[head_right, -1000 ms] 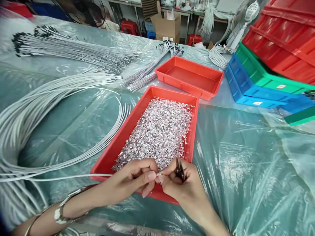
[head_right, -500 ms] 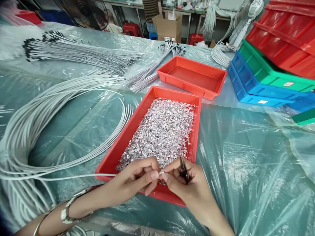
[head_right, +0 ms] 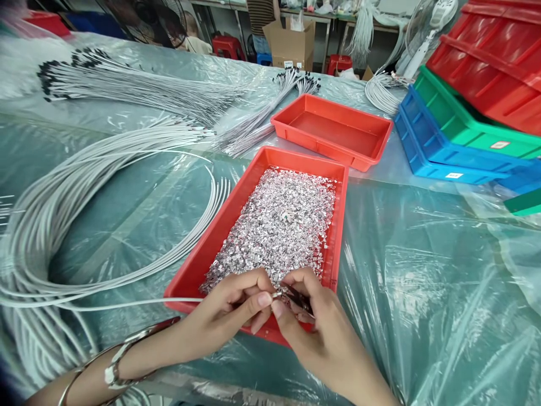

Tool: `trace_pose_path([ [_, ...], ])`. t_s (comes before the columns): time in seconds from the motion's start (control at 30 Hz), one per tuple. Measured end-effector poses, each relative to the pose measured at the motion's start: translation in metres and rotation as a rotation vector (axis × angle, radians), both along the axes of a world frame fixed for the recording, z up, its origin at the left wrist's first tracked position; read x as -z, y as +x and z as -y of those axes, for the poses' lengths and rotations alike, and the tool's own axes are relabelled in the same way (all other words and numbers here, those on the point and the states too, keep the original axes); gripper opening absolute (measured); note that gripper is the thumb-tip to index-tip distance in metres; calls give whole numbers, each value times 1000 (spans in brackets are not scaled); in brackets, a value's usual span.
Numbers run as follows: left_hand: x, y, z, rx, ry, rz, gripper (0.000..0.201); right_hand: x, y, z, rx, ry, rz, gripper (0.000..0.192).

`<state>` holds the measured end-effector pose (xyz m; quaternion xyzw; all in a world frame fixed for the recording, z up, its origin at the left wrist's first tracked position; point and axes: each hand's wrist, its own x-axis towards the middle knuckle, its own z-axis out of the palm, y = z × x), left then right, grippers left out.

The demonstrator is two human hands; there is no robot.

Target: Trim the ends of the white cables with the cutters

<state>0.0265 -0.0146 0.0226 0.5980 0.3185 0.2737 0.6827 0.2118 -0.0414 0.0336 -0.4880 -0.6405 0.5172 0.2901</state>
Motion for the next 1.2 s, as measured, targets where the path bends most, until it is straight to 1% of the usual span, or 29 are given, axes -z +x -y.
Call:
trace_pose_path([
  [0.07,1,1,-1,3,-4,31,26,-1,-1,1,-58,-5,-20,4],
  [0.2,1,1,-2,12,-14,67,25,-2,0,3,-104,-8,-53,5],
  [0.27,0,1,-1,12,-9,51,25,-3,1,4,-104,-22,-65,6],
  [0.47,-5,0,-1,13,-37,9,25,-10,2,0,-100,-93,-50,23],
  [0.7,-5,1,-3,25,-49,-7,24,-12,3,0,-92,-175,-49,30],
  [0.83,-7,-1,-2,39,-25,-30,23,-12,5,1,-91,-195,-39,28],
  [0.9,-6,-2,-1,34,23,-46,24,-11,6,1,-82,-169,-31,27],
  [0.93,-6,-2,0,23,71,-56,24,-10,6,2,-78,-149,-26,26],
  [1.07,-3,-4,3,-25,326,-177,23,-7,5,3,-82,-83,-6,19],
  [1.13,-3,-5,5,-19,387,-247,21,-5,5,4,-78,-79,-3,17],
  [1.2,-3,-6,5,-11,404,-271,20,-5,6,5,-74,-92,-8,15],
])
